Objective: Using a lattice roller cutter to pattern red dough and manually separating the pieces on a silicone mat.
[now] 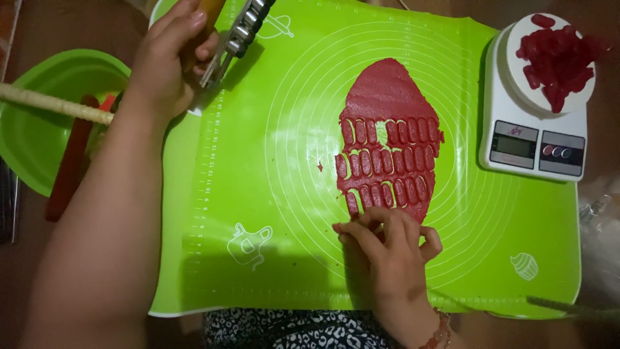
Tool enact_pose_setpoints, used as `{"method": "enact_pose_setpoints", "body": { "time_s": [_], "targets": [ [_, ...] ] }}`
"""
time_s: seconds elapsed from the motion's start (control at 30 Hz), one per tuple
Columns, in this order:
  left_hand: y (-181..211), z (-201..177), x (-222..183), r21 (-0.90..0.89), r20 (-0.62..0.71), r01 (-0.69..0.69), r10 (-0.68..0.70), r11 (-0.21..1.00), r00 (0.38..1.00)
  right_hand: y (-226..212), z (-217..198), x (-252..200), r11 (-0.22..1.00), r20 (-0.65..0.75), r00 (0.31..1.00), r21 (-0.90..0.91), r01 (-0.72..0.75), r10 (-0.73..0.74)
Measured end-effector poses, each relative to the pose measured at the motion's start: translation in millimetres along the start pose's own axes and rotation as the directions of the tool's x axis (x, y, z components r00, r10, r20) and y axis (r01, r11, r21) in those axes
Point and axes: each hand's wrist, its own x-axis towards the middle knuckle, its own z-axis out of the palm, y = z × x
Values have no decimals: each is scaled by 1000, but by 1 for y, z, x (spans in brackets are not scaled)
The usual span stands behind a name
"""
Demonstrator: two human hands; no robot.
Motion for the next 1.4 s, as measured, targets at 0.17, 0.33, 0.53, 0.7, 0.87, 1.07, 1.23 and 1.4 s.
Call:
{"method": "enact_pose_setpoints", "body": {
  "time_s": [0.17,0.33,0.53,0.7,0.87,1.07,1.23,1.4],
  "targets": [
    [2,4,-1,-29,-5,2,-2,1000,1000,-8,-32,0,999,-77,997,-26,27,-29],
    [-4,1,0,-56,-14,15,-15,998,1000,12,-41,-21,966,87,963,17,-257,255],
    [-2,5,-1,20,-48,55,-54,998,997,16,-36,-18,979,73,986,123,-160,152],
    [-11,0,7,-34,-19,16,-17,999,1000,11,-21,-14,979,-44,997,-196,57,-66],
    [-3,7,1,56,-33,43,-42,997,999,11,-25,-7,995,-56,998,-100,-4,-2],
    [-10,1,6,-4,-11,-4,4,1000,1000,12,-36,5,996,-43,996,59,-73,76],
    [1,7,-2,90,-28,49,-47,995,999,26,-31,-6,981,24,985,94,-170,169],
    [-7,2,2,37,-34,35,-34,999,999,24,-36,-3,971,138,974,138,-196,177]
  ]
}}
